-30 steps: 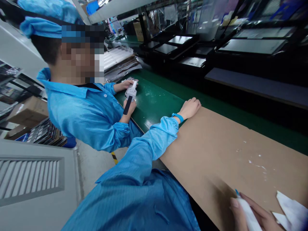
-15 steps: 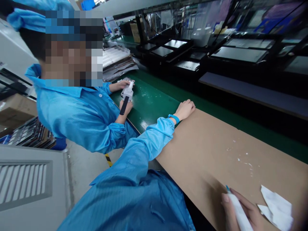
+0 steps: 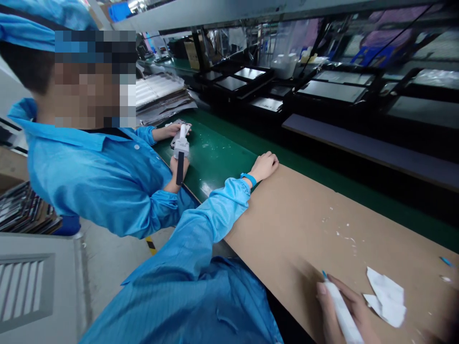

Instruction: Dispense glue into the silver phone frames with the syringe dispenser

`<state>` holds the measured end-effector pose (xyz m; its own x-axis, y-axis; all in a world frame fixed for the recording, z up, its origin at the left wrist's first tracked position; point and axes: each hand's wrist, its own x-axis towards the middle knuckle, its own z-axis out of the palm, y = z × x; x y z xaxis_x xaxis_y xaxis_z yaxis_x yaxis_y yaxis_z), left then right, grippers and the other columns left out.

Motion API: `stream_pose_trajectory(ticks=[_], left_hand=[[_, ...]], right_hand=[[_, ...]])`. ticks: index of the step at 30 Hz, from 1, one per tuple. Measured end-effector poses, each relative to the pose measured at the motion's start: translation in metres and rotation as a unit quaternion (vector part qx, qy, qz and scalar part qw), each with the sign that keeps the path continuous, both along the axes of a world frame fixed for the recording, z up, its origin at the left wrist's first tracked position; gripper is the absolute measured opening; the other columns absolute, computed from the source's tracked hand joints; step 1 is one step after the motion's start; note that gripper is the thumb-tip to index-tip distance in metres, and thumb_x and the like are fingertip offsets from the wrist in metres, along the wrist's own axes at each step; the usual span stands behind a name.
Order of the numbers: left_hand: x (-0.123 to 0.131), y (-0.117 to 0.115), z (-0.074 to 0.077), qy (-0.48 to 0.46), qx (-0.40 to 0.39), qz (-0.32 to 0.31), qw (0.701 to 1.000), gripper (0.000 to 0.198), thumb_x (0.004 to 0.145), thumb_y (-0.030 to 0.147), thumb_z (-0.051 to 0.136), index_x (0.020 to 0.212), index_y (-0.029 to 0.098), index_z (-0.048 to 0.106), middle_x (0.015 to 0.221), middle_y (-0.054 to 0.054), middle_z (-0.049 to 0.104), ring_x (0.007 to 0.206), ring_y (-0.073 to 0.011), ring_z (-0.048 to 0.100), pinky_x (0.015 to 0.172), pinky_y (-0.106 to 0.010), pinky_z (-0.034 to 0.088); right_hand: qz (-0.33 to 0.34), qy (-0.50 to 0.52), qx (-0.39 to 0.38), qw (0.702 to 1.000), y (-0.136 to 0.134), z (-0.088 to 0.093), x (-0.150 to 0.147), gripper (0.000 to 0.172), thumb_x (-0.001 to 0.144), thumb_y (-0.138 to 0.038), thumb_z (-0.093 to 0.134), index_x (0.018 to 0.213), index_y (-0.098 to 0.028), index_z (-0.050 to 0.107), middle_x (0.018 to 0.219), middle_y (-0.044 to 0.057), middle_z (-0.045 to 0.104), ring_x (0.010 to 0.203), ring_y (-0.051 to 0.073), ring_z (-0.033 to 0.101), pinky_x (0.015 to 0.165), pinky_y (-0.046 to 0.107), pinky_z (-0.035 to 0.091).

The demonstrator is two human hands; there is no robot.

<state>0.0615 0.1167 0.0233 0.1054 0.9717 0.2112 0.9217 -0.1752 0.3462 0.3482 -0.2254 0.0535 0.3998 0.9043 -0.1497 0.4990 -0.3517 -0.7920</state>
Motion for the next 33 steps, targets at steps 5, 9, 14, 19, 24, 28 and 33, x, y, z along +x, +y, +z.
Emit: stream_pose_trajectory(ticks=[5, 9, 14, 19, 24, 28, 33], left_hand=[[0.001, -0.002, 0.002, -0.002, -0.003, 0.006, 1.000, 0.022, 0.115, 0.021, 0.053, 0.116, 0.017, 0.075, 0.128, -0.014, 0.072, 0.121, -0.0260, 0.072, 0.106, -0.038, 0.055], [0.001, -0.004, 0.005, -0.007, -0.014, 0.007, 1.000, 0.022, 0.115, 0.022, 0.053, 0.116, 0.018, 0.075, 0.129, -0.014, 0.073, 0.122, -0.0262, 0.070, 0.108, -0.038, 0.053], [0.002, -0.008, 0.007, -0.020, -0.021, 0.002, 1.000, 0.022, 0.112, 0.019, 0.051, 0.114, 0.020, 0.073, 0.130, -0.015, 0.071, 0.121, -0.0277, 0.069, 0.108, -0.039, 0.052], [0.000, -0.006, 0.005, -0.025, -0.018, -0.005, 1.000, 0.023, 0.109, 0.018, 0.048, 0.112, 0.022, 0.071, 0.124, -0.015, 0.071, 0.118, -0.0292, 0.067, 0.107, -0.042, 0.051], [0.000, -0.004, 0.002, -0.019, -0.022, -0.001, 1.000, 0.024, 0.110, 0.020, 0.047, 0.114, 0.022, 0.071, 0.126, -0.015, 0.071, 0.120, -0.0298, 0.066, 0.108, -0.043, 0.051], [0.001, -0.004, 0.002, -0.015, -0.026, 0.002, 1.000, 0.024, 0.111, 0.020, 0.048, 0.117, 0.022, 0.072, 0.130, -0.015, 0.072, 0.122, -0.0302, 0.066, 0.109, -0.044, 0.050], [0.001, -0.005, 0.004, -0.006, -0.026, 0.001, 1.000, 0.023, 0.113, 0.021, 0.050, 0.118, 0.021, 0.072, 0.131, -0.014, 0.072, 0.123, -0.0293, 0.067, 0.108, -0.042, 0.050]], right_hand=[[-0.003, -0.003, 0.059, 0.998, 0.001, -0.011, 0.001, 0.051, 0.092, -0.068, 0.080, 0.119, -0.025, 0.082, 0.110, 0.007, 0.084, 0.109, 0.034, 0.079, 0.093, 0.040, 0.061], [0.012, 0.003, 0.091, 0.996, 0.001, -0.015, 0.003, 0.060, 0.095, -0.074, 0.080, 0.120, -0.019, 0.083, 0.111, 0.011, 0.083, 0.104, 0.032, 0.079, 0.091, 0.038, 0.061], [0.025, 0.043, 0.103, 0.993, -0.003, -0.016, 0.001, 0.066, 0.097, -0.076, 0.079, 0.123, -0.016, 0.080, 0.108, 0.013, 0.083, 0.095, 0.028, 0.078, 0.087, 0.037, 0.061], [0.047, 0.057, 0.103, 0.992, -0.003, -0.026, 0.008, 0.054, 0.102, -0.069, 0.077, 0.122, -0.019, 0.080, 0.108, 0.011, 0.083, 0.093, 0.026, 0.078, 0.084, 0.036, 0.062], [0.058, 0.053, 0.116, 0.990, -0.003, -0.034, 0.014, 0.054, 0.100, -0.069, 0.079, 0.119, -0.019, 0.080, 0.106, 0.011, 0.082, 0.090, 0.026, 0.078, 0.077, 0.035, 0.062], [0.042, 0.050, 0.099, 0.993, -0.004, -0.027, 0.009, 0.057, 0.101, -0.071, 0.077, 0.123, -0.019, 0.079, 0.105, 0.009, 0.082, 0.082, 0.023, 0.073, 0.078, 0.035, 0.058], [0.019, 0.048, 0.099, 0.994, -0.004, -0.021, 0.002, 0.060, 0.099, -0.072, 0.079, 0.122, -0.017, 0.080, 0.102, 0.009, 0.081, 0.081, 0.023, 0.071, 0.077, 0.034, 0.054]])
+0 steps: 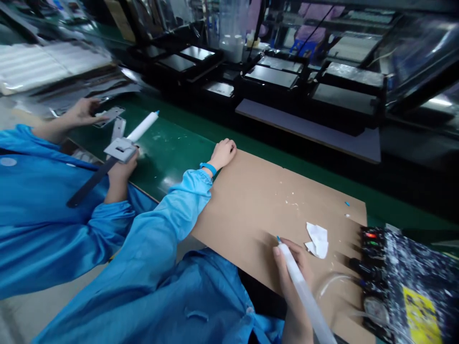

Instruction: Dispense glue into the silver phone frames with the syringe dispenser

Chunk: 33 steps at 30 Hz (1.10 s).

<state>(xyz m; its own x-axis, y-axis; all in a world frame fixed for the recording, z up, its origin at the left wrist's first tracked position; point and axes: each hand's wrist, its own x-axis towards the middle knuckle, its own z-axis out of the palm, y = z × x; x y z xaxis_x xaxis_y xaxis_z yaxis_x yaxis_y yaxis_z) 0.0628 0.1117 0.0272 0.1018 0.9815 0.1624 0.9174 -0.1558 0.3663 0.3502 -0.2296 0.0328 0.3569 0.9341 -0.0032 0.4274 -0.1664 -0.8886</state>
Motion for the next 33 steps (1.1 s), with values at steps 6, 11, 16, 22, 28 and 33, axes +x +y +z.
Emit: stream_pose_trajectory(ticks=[6, 11, 16, 22, 28, 33], left_hand=[[0.0000, -0.0004, 0.0004, 0.014, 0.006, 0.001, 1.000, 0.023, 0.115, 0.022, 0.050, 0.119, 0.020, 0.073, 0.131, -0.013, 0.073, 0.123, -0.0284, 0.068, 0.106, -0.039, 0.050], [-0.0001, -0.0010, -0.0001, 0.020, 0.010, -0.002, 1.000, 0.024, 0.116, 0.023, 0.049, 0.121, 0.019, 0.073, 0.132, -0.013, 0.073, 0.123, -0.0274, 0.068, 0.105, -0.038, 0.050], [-0.0004, -0.0002, -0.0021, 0.019, 0.014, -0.002, 1.000, 0.025, 0.117, 0.024, 0.048, 0.121, 0.020, 0.073, 0.131, -0.013, 0.073, 0.122, -0.0267, 0.068, 0.104, -0.038, 0.049], [-0.0006, -0.0002, -0.0021, 0.015, 0.014, -0.003, 1.000, 0.025, 0.117, 0.023, 0.048, 0.120, 0.020, 0.073, 0.130, -0.013, 0.073, 0.121, -0.0273, 0.068, 0.104, -0.038, 0.049], [-0.0001, -0.0017, 0.0001, 0.015, 0.012, -0.004, 1.000, 0.025, 0.117, 0.023, 0.048, 0.121, 0.019, 0.073, 0.132, -0.013, 0.073, 0.123, -0.0278, 0.068, 0.106, -0.039, 0.050], [-0.0002, -0.0018, 0.0006, 0.015, 0.010, -0.004, 1.000, 0.025, 0.117, 0.023, 0.048, 0.121, 0.020, 0.073, 0.133, -0.013, 0.073, 0.123, -0.0281, 0.068, 0.106, -0.040, 0.050]], right_hand=[[-0.031, -0.011, -0.014, 0.999, 0.0027, 0.0058, -0.0038, 0.059, 0.092, -0.072, 0.083, 0.119, -0.020, 0.082, 0.101, 0.008, 0.083, 0.088, 0.028, 0.078, 0.083, 0.037, 0.057], [-0.029, -0.039, -0.023, 0.999, 0.0035, 0.0079, -0.0022, 0.052, 0.093, -0.069, 0.081, 0.117, -0.023, 0.083, 0.105, 0.009, 0.084, 0.093, 0.032, 0.079, 0.082, 0.040, 0.057], [-0.021, -0.030, -0.020, 0.999, 0.0035, 0.0068, 0.0010, 0.052, 0.091, -0.067, 0.081, 0.117, -0.022, 0.084, 0.111, 0.010, 0.084, 0.101, 0.033, 0.078, 0.087, 0.041, 0.055], [-0.032, -0.026, -0.025, 0.999, 0.0040, 0.0099, -0.0008, 0.049, 0.089, -0.066, 0.083, 0.114, -0.024, 0.084, 0.107, 0.009, 0.084, 0.100, 0.035, 0.079, 0.088, 0.044, 0.057], [-0.025, -0.029, -0.002, 0.999, 0.0050, 0.0058, 0.0005, 0.052, 0.090, -0.068, 0.082, 0.114, -0.022, 0.084, 0.109, 0.010, 0.084, 0.100, 0.034, 0.079, 0.090, 0.044, 0.057], [-0.021, -0.030, 0.002, 0.999, 0.0055, 0.0015, 0.0025, 0.052, 0.090, -0.068, 0.083, 0.114, -0.022, 0.084, 0.106, 0.010, 0.083, 0.090, 0.032, 0.078, 0.083, 0.043, 0.056]])
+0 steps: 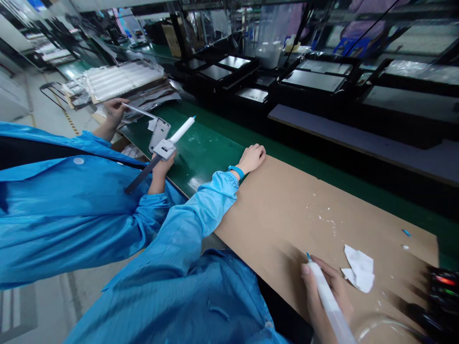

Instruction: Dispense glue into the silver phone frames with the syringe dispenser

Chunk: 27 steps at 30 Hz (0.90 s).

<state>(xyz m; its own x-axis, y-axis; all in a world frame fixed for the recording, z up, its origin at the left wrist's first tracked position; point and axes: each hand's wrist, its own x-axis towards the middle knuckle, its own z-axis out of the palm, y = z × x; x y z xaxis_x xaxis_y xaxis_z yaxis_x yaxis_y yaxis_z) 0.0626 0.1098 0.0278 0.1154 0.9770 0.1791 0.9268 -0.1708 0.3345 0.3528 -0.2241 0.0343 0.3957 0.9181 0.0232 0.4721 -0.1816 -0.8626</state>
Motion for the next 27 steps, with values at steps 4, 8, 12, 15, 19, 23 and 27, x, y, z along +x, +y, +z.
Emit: stream_pose_trajectory(ticks=[4, 8, 12, 15, 19, 23, 27], left_hand=[[-0.0001, -0.0001, 0.0000, -0.001, -0.001, 0.000, 1.000, 0.026, 0.117, 0.024, 0.047, 0.122, 0.019, 0.073, 0.134, -0.013, 0.073, 0.123, -0.0281, 0.067, 0.106, -0.040, 0.050], [0.0002, -0.0005, 0.0005, -0.002, -0.003, -0.001, 1.000, 0.027, 0.117, 0.023, 0.047, 0.123, 0.018, 0.073, 0.134, -0.014, 0.073, 0.123, -0.0283, 0.067, 0.106, -0.041, 0.050], [0.0006, -0.0005, 0.0004, -0.004, -0.003, -0.002, 1.000, 0.026, 0.117, 0.023, 0.048, 0.123, 0.017, 0.073, 0.133, -0.014, 0.073, 0.123, -0.0284, 0.067, 0.106, -0.041, 0.050], [0.0006, 0.0002, -0.0004, -0.006, -0.005, 0.000, 1.000, 0.026, 0.117, 0.022, 0.048, 0.122, 0.017, 0.072, 0.132, -0.014, 0.073, 0.124, -0.0289, 0.067, 0.106, -0.041, 0.049], [0.0005, 0.0015, -0.0016, -0.012, -0.006, 0.001, 1.000, 0.025, 0.117, 0.023, 0.048, 0.121, 0.017, 0.072, 0.132, -0.014, 0.072, 0.124, -0.0292, 0.067, 0.107, -0.041, 0.049], [0.0006, 0.0015, -0.0010, -0.013, -0.002, -0.002, 1.000, 0.024, 0.116, 0.023, 0.049, 0.119, 0.018, 0.072, 0.130, -0.014, 0.072, 0.123, -0.0286, 0.067, 0.107, -0.041, 0.050], [0.0011, 0.0006, 0.0003, -0.009, 0.003, -0.003, 1.000, 0.024, 0.114, 0.022, 0.050, 0.117, 0.018, 0.073, 0.126, -0.013, 0.073, 0.119, -0.0282, 0.068, 0.105, -0.042, 0.052]], right_hand=[[0.001, 0.003, 0.015, 1.000, 0.0009, -0.0054, 0.0028, 0.053, 0.089, -0.069, 0.084, 0.113, -0.021, 0.085, 0.107, 0.010, 0.084, 0.093, 0.031, 0.078, 0.084, 0.041, 0.056], [0.002, -0.004, 0.009, 1.000, 0.0001, -0.0061, 0.0041, 0.051, 0.089, -0.066, 0.084, 0.113, -0.021, 0.085, 0.109, 0.009, 0.084, 0.095, 0.030, 0.078, 0.084, 0.039, 0.056], [0.006, 0.007, -0.010, 1.000, -0.0021, -0.0018, 0.0023, 0.049, 0.090, -0.068, 0.083, 0.117, -0.026, 0.083, 0.112, 0.007, 0.084, 0.098, 0.032, 0.079, 0.085, 0.040, 0.058], [-0.001, 0.017, -0.022, 1.000, -0.0030, 0.0002, 0.0011, 0.049, 0.090, -0.070, 0.083, 0.116, -0.030, 0.082, 0.114, 0.006, 0.084, 0.102, 0.034, 0.079, 0.087, 0.041, 0.059], [0.003, 0.008, -0.036, 0.999, -0.0027, 0.0000, 0.0022, 0.050, 0.090, -0.072, 0.081, 0.117, -0.030, 0.081, 0.113, 0.007, 0.084, 0.101, 0.037, 0.080, 0.086, 0.044, 0.060], [0.003, -0.009, -0.044, 0.999, -0.0018, -0.0030, 0.0040, 0.049, 0.090, -0.079, 0.077, 0.115, -0.037, 0.080, 0.116, 0.006, 0.084, 0.104, 0.041, 0.081, 0.083, 0.050, 0.066], [0.001, -0.014, -0.047, 0.999, -0.0018, -0.0079, 0.0040, 0.050, 0.092, -0.084, 0.072, 0.115, -0.040, 0.079, 0.117, 0.006, 0.084, 0.105, 0.042, 0.081, 0.081, 0.054, 0.067]])
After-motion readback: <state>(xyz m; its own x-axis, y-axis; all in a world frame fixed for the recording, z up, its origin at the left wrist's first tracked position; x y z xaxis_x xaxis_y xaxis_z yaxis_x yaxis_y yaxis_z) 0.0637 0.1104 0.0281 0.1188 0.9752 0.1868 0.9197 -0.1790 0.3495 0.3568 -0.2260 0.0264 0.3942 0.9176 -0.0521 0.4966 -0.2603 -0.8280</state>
